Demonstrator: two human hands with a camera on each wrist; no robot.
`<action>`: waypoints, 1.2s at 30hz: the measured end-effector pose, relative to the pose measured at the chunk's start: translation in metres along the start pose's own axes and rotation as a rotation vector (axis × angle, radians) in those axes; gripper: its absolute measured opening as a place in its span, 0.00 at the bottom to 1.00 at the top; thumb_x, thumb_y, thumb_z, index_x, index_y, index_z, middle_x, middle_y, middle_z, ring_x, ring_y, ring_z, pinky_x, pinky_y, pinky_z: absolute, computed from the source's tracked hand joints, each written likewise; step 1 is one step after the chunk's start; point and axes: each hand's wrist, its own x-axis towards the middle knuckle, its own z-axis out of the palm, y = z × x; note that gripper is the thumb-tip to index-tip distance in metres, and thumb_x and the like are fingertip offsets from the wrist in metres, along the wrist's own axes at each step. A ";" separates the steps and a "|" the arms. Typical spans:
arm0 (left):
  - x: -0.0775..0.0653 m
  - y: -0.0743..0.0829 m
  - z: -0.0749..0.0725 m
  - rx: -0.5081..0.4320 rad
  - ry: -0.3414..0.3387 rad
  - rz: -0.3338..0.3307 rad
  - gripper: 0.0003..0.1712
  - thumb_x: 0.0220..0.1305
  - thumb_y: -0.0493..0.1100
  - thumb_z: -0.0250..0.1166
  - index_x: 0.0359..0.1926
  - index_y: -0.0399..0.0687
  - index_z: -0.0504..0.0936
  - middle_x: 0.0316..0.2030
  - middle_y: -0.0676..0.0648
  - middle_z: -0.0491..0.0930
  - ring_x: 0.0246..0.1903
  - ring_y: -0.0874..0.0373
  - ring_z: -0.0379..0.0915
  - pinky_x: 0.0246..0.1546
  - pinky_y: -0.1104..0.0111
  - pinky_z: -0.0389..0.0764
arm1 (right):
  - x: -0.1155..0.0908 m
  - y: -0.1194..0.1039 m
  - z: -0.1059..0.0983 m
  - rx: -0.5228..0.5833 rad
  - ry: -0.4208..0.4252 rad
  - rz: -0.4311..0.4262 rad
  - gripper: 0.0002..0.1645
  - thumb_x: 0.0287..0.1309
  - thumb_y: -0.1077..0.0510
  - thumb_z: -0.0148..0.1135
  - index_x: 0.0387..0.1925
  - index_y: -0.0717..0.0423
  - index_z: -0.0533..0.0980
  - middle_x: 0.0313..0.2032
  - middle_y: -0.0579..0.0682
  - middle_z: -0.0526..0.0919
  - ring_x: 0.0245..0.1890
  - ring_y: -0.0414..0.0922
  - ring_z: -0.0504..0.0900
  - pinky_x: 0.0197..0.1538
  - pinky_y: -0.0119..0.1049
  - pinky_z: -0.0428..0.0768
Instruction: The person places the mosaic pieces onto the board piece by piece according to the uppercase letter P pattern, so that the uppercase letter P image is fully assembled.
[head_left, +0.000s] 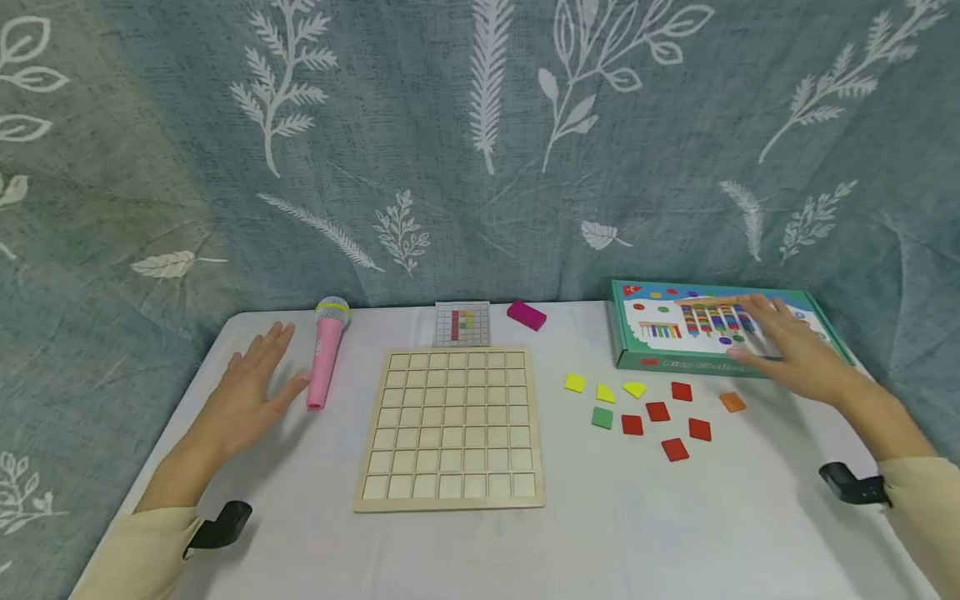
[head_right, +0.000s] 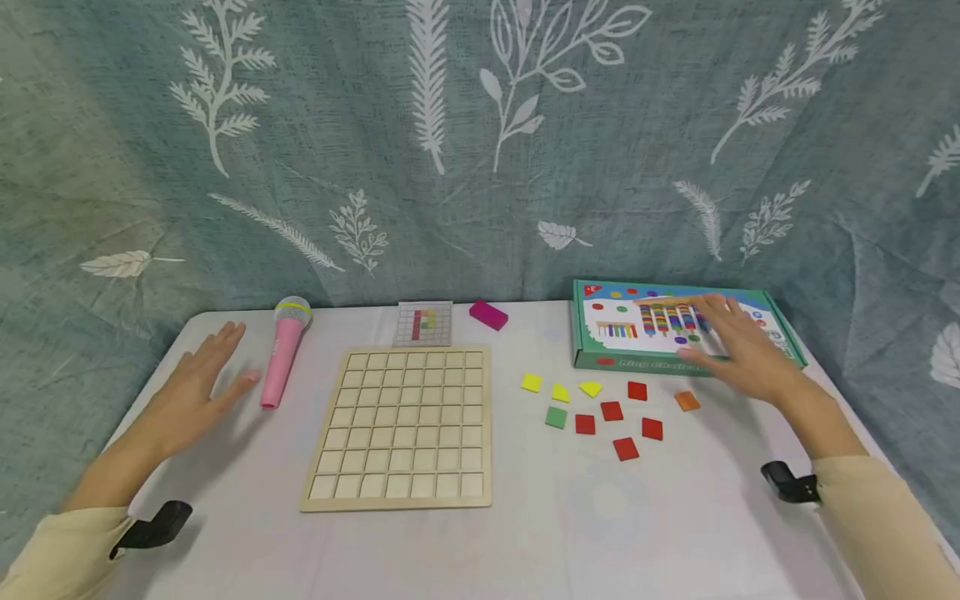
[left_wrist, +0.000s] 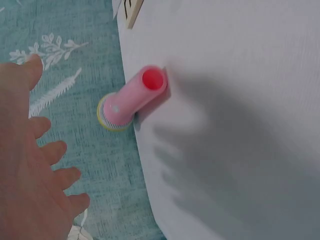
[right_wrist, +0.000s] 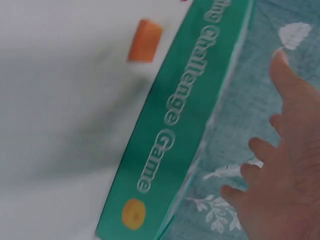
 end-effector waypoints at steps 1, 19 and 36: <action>0.000 0.001 0.002 -0.006 0.000 0.003 0.42 0.74 0.53 0.53 0.76 0.37 0.46 0.73 0.26 0.45 0.71 0.26 0.36 0.68 0.36 0.35 | 0.000 -0.002 0.000 0.018 0.000 -0.012 0.53 0.65 0.45 0.62 0.77 0.58 0.43 0.74 0.69 0.40 0.74 0.67 0.31 0.61 0.78 0.44; -0.007 0.025 0.027 -0.032 -0.015 0.018 0.48 0.66 0.55 0.63 0.74 0.32 0.54 0.72 0.27 0.49 0.71 0.26 0.37 0.70 0.38 0.40 | -0.003 -0.048 0.015 -0.017 0.026 -0.174 0.36 0.53 0.66 0.70 0.64 0.65 0.69 0.57 0.67 0.77 0.56 0.67 0.75 0.52 0.62 0.77; -0.029 0.042 0.042 -0.028 -0.223 0.049 0.60 0.51 0.67 0.71 0.74 0.38 0.56 0.74 0.37 0.53 0.72 0.32 0.45 0.66 0.38 0.54 | 0.004 -0.063 0.058 0.043 0.011 -0.298 0.26 0.49 0.70 0.72 0.53 0.61 0.80 0.47 0.54 0.85 0.46 0.52 0.84 0.47 0.49 0.83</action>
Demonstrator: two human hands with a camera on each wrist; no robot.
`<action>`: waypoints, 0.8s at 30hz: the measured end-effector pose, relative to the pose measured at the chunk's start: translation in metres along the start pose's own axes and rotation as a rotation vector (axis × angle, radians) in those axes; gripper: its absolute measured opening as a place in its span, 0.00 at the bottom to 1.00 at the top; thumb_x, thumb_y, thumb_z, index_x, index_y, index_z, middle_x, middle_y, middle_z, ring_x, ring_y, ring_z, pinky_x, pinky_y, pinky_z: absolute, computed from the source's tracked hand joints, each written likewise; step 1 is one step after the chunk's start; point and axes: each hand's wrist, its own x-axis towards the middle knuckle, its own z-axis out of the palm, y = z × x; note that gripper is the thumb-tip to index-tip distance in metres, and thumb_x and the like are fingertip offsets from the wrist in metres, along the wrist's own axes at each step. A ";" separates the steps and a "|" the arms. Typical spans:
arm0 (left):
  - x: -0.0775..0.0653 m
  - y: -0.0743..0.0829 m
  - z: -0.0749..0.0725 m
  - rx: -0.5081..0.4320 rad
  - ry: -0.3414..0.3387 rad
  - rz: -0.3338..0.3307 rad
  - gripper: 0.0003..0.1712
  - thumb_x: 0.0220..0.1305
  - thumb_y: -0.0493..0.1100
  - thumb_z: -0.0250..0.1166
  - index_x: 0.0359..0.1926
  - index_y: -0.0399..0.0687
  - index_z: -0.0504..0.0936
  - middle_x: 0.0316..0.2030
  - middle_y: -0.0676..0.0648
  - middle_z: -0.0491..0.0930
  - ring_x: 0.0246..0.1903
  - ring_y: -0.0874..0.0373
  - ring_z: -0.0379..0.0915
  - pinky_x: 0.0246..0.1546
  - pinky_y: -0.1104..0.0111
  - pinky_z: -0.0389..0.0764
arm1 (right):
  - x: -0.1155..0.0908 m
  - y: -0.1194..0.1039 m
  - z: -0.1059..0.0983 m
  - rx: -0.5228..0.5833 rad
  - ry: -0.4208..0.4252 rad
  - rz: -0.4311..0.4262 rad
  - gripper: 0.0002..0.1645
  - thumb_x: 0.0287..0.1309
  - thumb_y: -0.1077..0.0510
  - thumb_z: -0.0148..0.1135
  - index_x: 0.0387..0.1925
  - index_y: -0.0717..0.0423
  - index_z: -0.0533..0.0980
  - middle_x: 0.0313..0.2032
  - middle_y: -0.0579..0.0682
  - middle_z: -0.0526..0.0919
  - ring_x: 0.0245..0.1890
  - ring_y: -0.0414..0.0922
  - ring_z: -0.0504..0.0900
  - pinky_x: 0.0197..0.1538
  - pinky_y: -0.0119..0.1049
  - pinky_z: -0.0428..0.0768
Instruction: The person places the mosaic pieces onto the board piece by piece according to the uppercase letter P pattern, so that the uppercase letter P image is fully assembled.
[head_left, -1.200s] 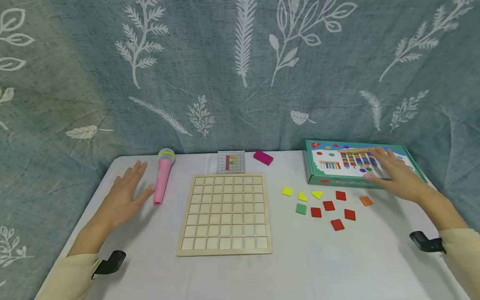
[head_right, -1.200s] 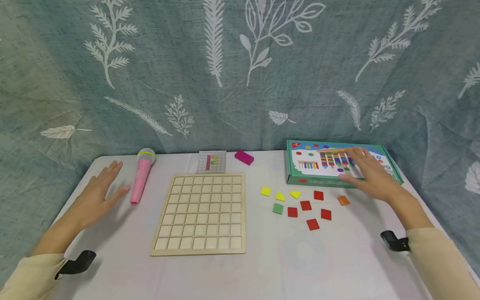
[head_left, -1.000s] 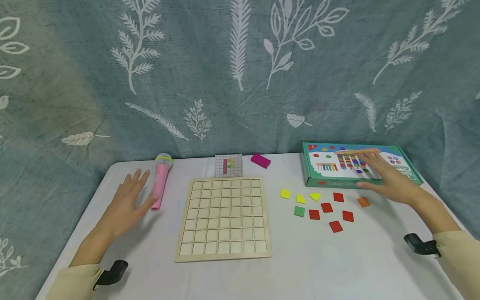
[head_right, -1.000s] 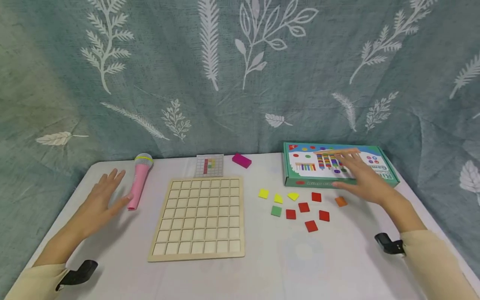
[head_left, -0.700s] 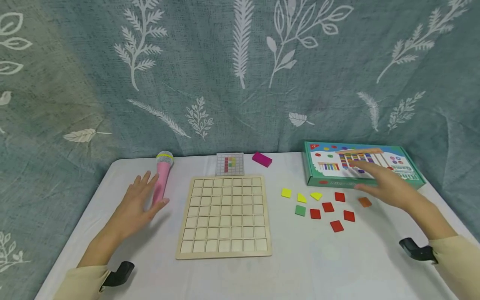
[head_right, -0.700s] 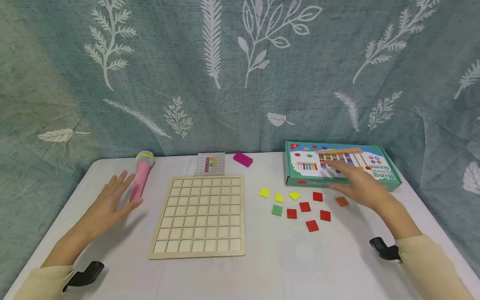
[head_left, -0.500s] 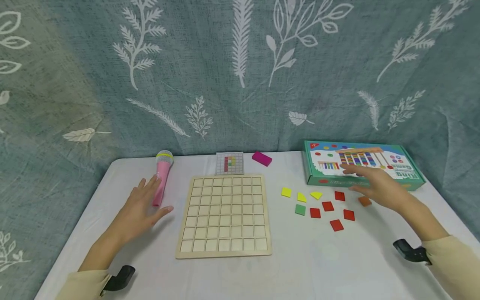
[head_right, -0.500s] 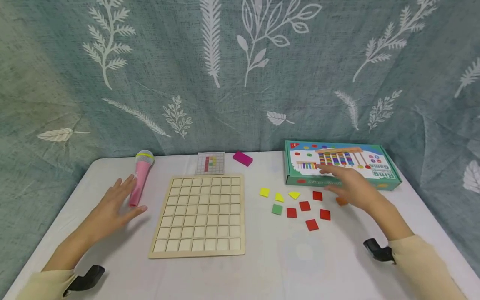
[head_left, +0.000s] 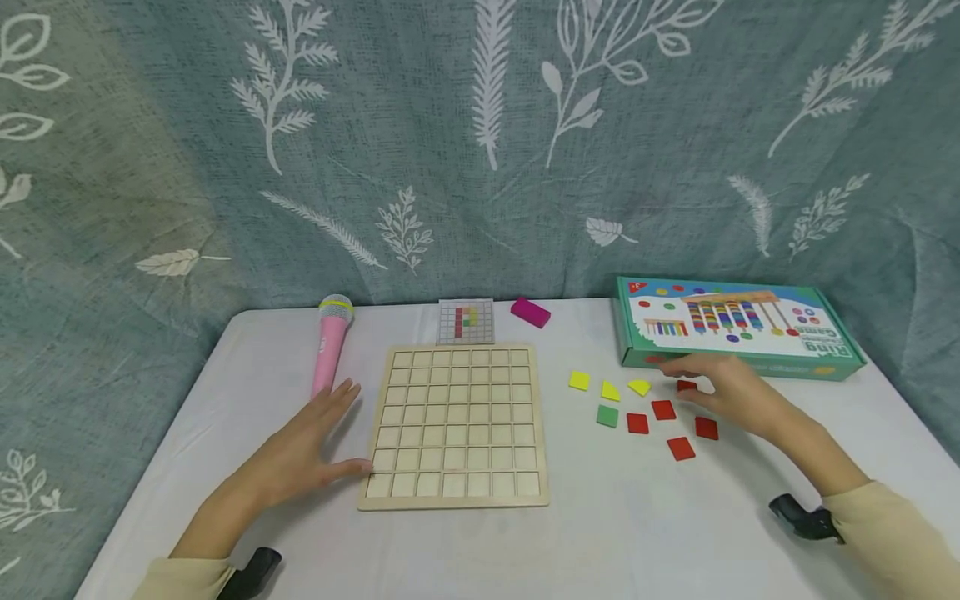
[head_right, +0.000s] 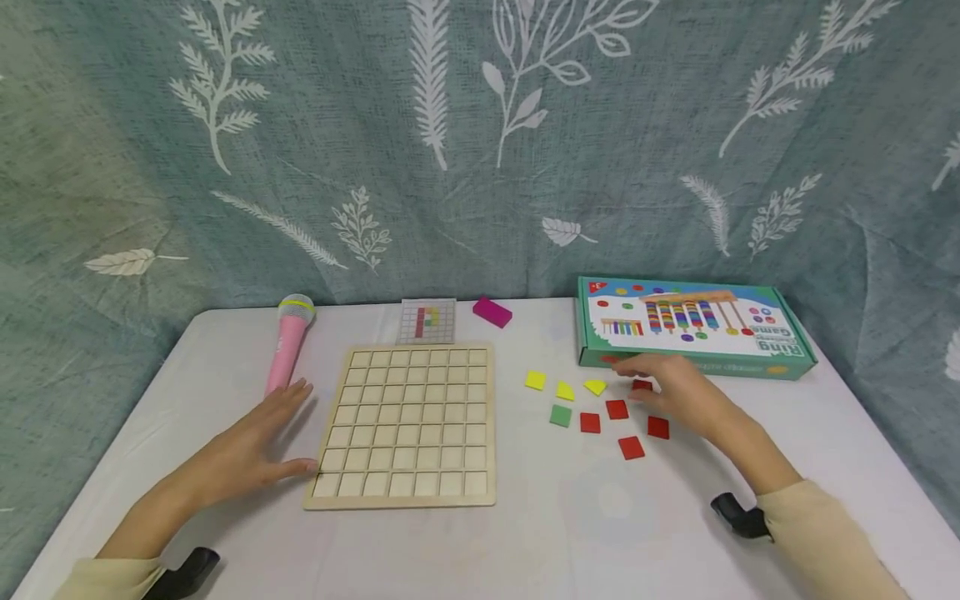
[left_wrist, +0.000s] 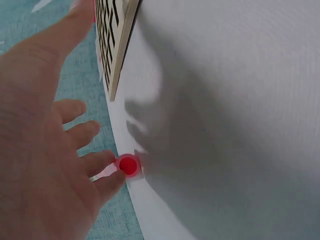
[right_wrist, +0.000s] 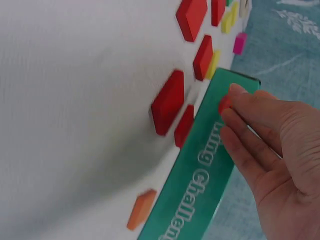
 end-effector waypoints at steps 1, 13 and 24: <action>0.000 0.001 0.000 -0.002 -0.011 0.005 0.61 0.51 0.68 0.70 0.74 0.38 0.56 0.74 0.37 0.53 0.72 0.32 0.45 0.66 0.39 0.54 | 0.001 -0.001 0.002 0.006 0.000 -0.007 0.26 0.49 0.70 0.72 0.53 0.61 0.80 0.48 0.54 0.85 0.46 0.51 0.84 0.47 0.48 0.83; 0.003 0.012 0.008 -0.002 -0.075 0.050 0.61 0.50 0.70 0.69 0.73 0.38 0.59 0.73 0.37 0.55 0.71 0.32 0.48 0.65 0.38 0.58 | 0.017 -0.007 0.019 0.065 -0.023 -0.024 0.21 0.53 0.69 0.69 0.51 0.59 0.81 0.47 0.51 0.85 0.46 0.50 0.83 0.45 0.42 0.84; 0.003 0.014 0.012 0.040 -0.101 0.059 0.61 0.46 0.70 0.71 0.72 0.39 0.61 0.73 0.41 0.57 0.70 0.29 0.49 0.64 0.36 0.58 | 0.023 -0.007 0.026 0.020 -0.070 0.005 0.22 0.56 0.68 0.67 0.54 0.57 0.81 0.49 0.52 0.85 0.39 0.42 0.78 0.39 0.33 0.80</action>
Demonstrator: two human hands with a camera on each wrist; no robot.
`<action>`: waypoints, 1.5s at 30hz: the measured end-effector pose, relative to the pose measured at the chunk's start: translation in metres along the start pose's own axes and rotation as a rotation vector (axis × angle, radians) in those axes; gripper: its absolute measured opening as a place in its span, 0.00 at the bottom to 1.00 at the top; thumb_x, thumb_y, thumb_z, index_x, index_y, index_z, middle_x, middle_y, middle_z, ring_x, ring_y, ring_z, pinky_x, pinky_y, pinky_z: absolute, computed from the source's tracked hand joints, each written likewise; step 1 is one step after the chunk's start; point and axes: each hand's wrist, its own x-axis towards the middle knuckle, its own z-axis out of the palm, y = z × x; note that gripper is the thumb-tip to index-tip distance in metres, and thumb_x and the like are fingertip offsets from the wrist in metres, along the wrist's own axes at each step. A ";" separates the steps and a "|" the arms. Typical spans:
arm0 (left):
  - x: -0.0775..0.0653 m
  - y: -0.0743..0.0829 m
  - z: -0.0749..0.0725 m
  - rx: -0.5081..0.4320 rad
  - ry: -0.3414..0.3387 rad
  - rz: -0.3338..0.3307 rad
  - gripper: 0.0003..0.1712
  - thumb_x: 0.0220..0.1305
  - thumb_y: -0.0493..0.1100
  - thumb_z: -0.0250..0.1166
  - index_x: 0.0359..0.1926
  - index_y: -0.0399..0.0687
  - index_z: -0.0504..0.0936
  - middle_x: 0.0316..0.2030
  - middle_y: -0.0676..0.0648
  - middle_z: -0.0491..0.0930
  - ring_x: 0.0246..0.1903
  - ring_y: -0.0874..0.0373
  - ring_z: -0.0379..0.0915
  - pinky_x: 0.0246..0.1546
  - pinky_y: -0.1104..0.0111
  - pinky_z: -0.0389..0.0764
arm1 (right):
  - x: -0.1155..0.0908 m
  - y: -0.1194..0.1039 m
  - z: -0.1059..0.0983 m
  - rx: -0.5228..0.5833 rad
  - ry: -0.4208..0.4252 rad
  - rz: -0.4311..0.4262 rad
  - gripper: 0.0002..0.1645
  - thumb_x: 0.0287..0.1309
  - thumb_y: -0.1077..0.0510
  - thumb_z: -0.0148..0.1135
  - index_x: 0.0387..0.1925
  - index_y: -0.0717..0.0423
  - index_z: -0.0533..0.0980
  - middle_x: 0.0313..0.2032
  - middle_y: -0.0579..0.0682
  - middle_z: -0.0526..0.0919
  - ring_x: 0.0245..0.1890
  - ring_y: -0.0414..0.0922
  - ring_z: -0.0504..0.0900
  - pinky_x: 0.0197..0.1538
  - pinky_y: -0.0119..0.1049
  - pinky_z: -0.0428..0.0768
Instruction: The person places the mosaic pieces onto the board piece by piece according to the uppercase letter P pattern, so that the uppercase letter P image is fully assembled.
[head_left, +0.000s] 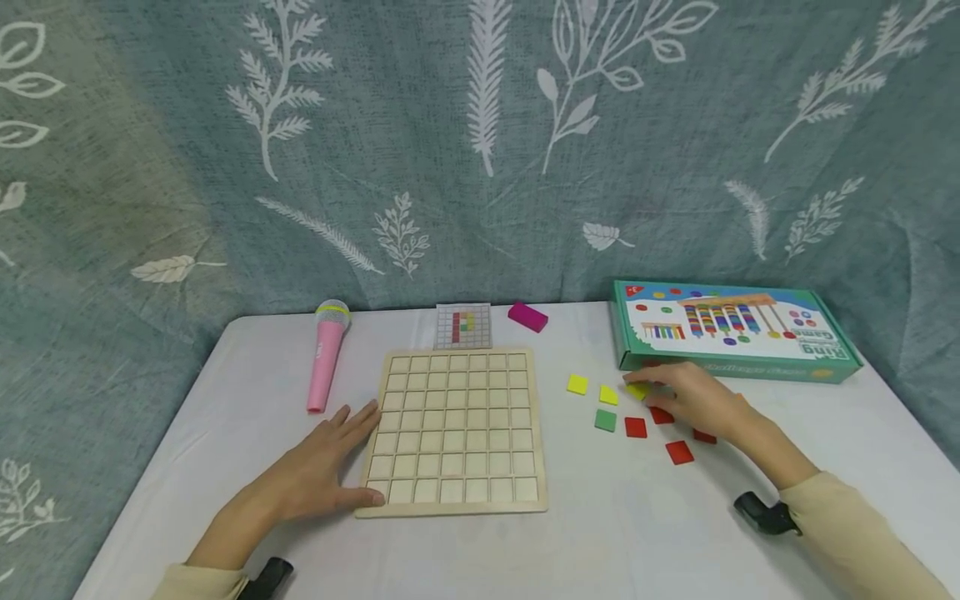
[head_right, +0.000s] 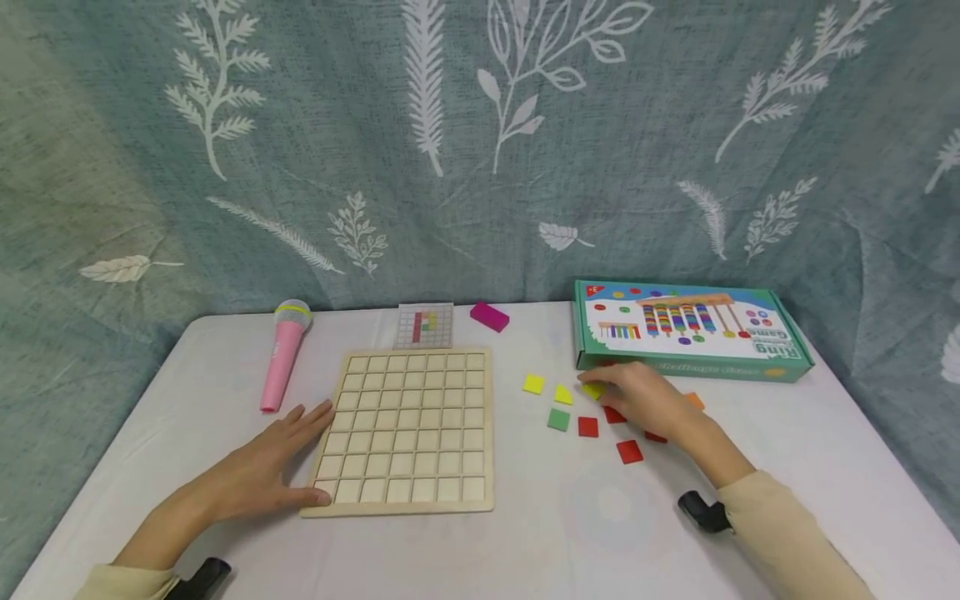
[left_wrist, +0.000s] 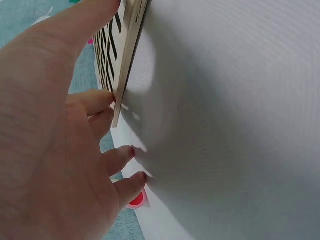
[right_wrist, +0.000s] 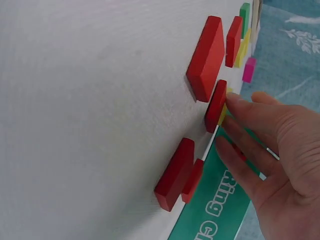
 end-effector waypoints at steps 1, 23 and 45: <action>-0.001 0.000 0.000 0.003 -0.001 0.001 0.62 0.46 0.71 0.71 0.72 0.39 0.61 0.73 0.42 0.57 0.70 0.29 0.49 0.64 0.36 0.57 | 0.000 0.000 0.000 -0.001 -0.001 0.002 0.23 0.56 0.68 0.67 0.54 0.56 0.81 0.50 0.52 0.84 0.39 0.42 0.78 0.39 0.33 0.80; 0.002 -0.002 0.001 -0.007 -0.100 -0.003 0.80 0.26 0.77 0.74 0.75 0.36 0.54 0.75 0.38 0.49 0.72 0.29 0.39 0.68 0.37 0.46 | 0.009 -0.001 0.001 -0.015 -0.016 0.052 0.24 0.53 0.67 0.70 0.54 0.60 0.80 0.49 0.53 0.84 0.46 0.48 0.82 0.48 0.46 0.83; -0.002 0.005 -0.001 0.049 -0.108 -0.035 0.75 0.34 0.78 0.70 0.75 0.38 0.54 0.75 0.40 0.51 0.72 0.31 0.44 0.66 0.35 0.50 | 0.009 -0.003 0.005 0.016 0.042 0.059 0.25 0.49 0.64 0.74 0.51 0.60 0.81 0.40 0.47 0.84 0.40 0.44 0.83 0.44 0.41 0.84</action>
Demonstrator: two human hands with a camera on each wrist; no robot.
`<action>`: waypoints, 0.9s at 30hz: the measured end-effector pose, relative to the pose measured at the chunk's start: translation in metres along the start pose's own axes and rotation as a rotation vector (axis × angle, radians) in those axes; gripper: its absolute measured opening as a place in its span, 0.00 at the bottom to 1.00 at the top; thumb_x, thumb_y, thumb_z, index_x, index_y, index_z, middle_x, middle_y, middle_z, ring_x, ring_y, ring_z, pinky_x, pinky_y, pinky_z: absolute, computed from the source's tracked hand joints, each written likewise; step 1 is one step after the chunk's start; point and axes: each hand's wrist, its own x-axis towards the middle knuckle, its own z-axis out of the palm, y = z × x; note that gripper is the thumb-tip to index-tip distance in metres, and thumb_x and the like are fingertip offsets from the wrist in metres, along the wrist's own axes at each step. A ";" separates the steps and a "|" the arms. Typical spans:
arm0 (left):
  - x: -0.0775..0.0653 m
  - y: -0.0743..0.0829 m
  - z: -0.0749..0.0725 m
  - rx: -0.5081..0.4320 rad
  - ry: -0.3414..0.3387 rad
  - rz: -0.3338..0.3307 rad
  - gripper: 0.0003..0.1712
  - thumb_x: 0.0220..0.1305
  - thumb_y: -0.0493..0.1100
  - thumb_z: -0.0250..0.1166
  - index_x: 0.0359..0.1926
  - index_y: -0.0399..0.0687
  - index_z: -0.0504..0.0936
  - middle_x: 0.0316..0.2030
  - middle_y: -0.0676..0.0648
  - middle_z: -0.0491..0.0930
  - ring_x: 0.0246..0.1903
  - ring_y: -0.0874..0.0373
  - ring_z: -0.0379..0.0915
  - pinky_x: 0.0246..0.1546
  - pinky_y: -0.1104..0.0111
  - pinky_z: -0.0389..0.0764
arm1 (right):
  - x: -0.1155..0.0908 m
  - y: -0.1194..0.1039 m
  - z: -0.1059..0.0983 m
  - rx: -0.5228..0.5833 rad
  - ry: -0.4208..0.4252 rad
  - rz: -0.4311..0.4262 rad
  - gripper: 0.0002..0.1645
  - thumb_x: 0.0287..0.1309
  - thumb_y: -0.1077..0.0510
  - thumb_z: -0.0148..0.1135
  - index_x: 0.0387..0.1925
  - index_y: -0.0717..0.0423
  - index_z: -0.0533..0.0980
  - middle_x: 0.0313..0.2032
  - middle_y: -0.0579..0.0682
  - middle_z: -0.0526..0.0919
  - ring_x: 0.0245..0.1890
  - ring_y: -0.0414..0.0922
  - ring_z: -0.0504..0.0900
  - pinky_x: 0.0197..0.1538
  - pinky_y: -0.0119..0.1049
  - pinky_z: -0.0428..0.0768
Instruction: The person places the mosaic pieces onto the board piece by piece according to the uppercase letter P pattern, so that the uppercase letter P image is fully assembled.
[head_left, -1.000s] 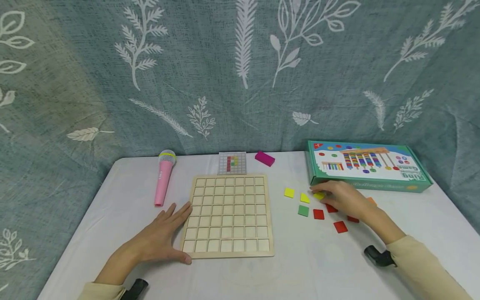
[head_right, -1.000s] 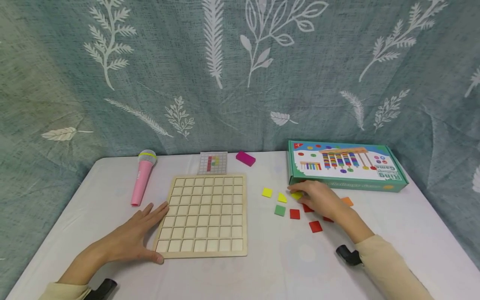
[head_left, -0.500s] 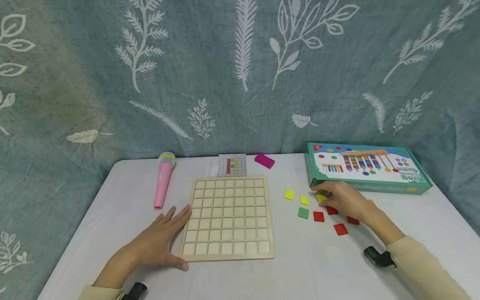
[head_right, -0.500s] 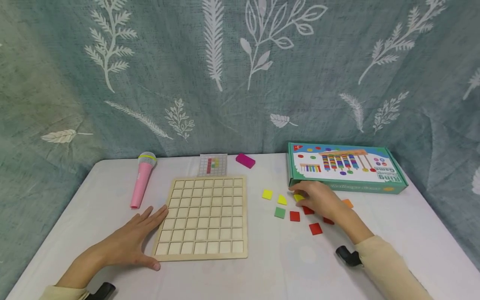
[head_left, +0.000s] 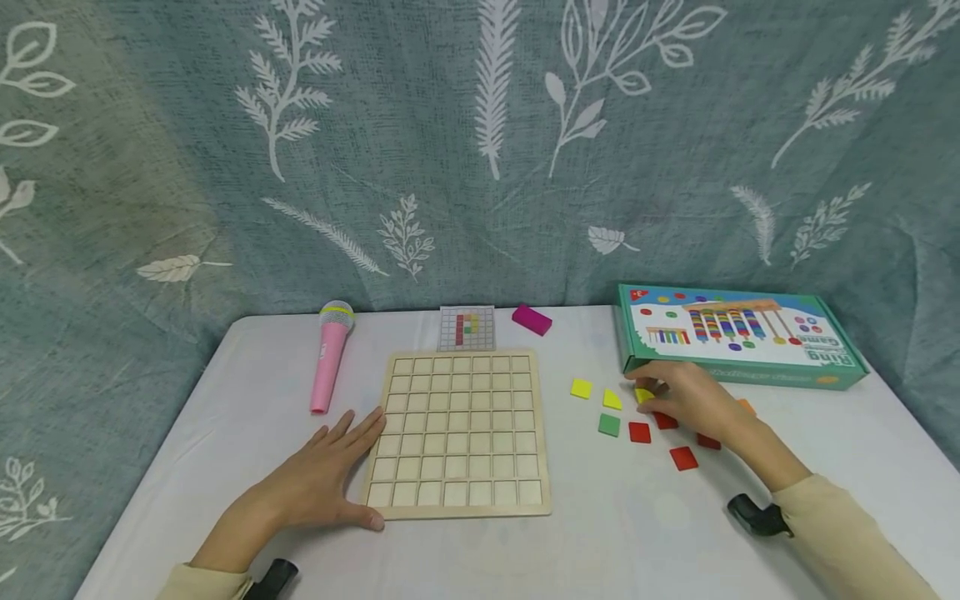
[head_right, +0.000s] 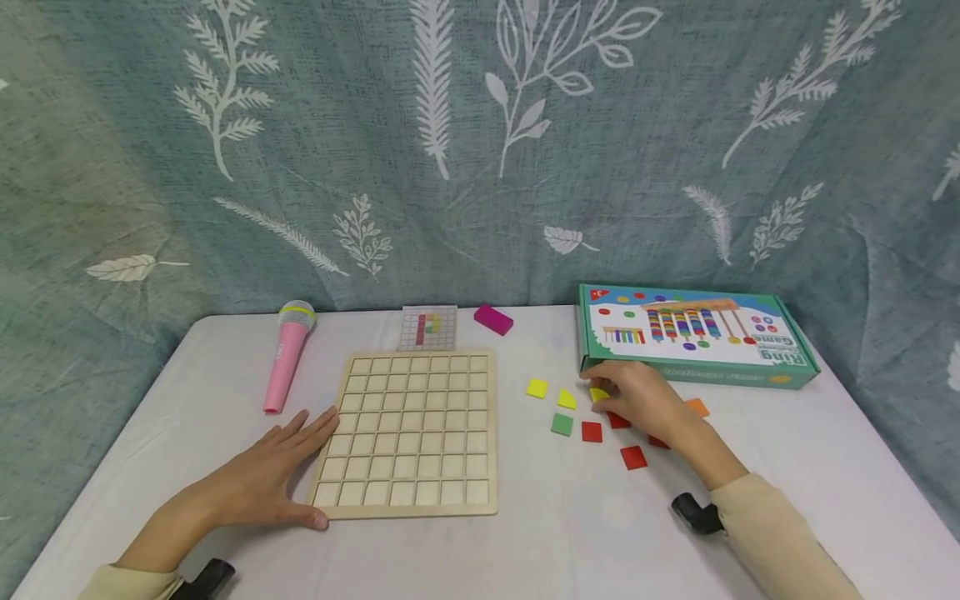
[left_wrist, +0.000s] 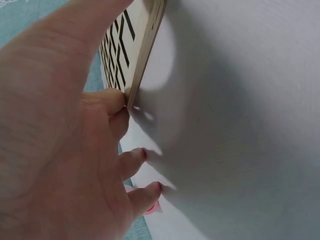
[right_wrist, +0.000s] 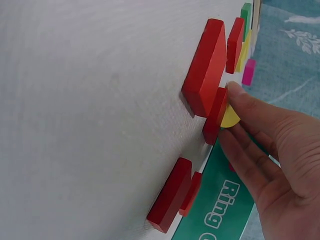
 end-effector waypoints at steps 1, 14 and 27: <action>0.000 0.000 0.000 -0.001 -0.002 0.000 0.74 0.35 0.78 0.70 0.75 0.38 0.55 0.75 0.40 0.51 0.72 0.31 0.44 0.66 0.35 0.50 | 0.000 0.000 0.000 0.002 0.001 0.000 0.24 0.49 0.64 0.74 0.51 0.61 0.81 0.40 0.47 0.84 0.40 0.44 0.82 0.44 0.40 0.84; -0.001 0.000 0.001 -0.011 0.003 -0.004 0.74 0.35 0.77 0.70 0.74 0.37 0.55 0.75 0.40 0.52 0.71 0.30 0.44 0.66 0.35 0.50 | 0.006 -0.012 -0.004 0.012 0.003 -0.032 0.20 0.53 0.66 0.71 0.50 0.60 0.82 0.33 0.41 0.81 0.35 0.39 0.79 0.42 0.36 0.84; 0.000 0.001 0.002 -0.016 0.021 0.005 0.73 0.35 0.77 0.71 0.74 0.37 0.55 0.75 0.40 0.52 0.72 0.31 0.44 0.66 0.35 0.50 | 0.021 -0.032 -0.002 -0.019 0.058 -0.050 0.18 0.53 0.67 0.70 0.48 0.60 0.83 0.35 0.45 0.85 0.35 0.41 0.81 0.41 0.37 0.84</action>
